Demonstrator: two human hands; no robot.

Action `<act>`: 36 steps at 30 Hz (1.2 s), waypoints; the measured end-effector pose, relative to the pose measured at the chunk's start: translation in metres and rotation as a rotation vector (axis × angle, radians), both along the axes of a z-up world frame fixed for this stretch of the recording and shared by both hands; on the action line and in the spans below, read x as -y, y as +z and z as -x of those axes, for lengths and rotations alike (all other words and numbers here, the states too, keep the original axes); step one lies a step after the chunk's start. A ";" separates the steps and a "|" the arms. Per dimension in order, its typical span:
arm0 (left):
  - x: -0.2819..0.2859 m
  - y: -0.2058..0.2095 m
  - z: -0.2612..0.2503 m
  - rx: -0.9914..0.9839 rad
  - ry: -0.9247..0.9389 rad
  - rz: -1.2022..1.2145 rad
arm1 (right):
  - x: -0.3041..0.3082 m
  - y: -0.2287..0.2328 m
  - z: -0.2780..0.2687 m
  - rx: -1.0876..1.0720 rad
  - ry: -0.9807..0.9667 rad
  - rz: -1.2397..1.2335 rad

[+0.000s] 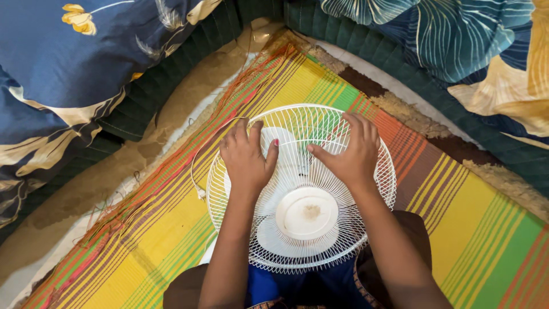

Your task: The person assembles a white table fan by attaching the front grille to the fan head and securing it with a screw. They use a screwdriver to tighten the screw at the base of the fan head.

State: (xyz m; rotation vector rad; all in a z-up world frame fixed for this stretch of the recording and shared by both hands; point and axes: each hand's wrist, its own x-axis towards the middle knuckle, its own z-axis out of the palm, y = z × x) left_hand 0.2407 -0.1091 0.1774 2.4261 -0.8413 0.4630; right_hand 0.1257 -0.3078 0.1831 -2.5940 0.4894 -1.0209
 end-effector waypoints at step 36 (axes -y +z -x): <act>0.077 0.021 0.017 0.157 -0.389 -0.082 | 0.007 0.009 0.021 -0.101 0.157 -0.190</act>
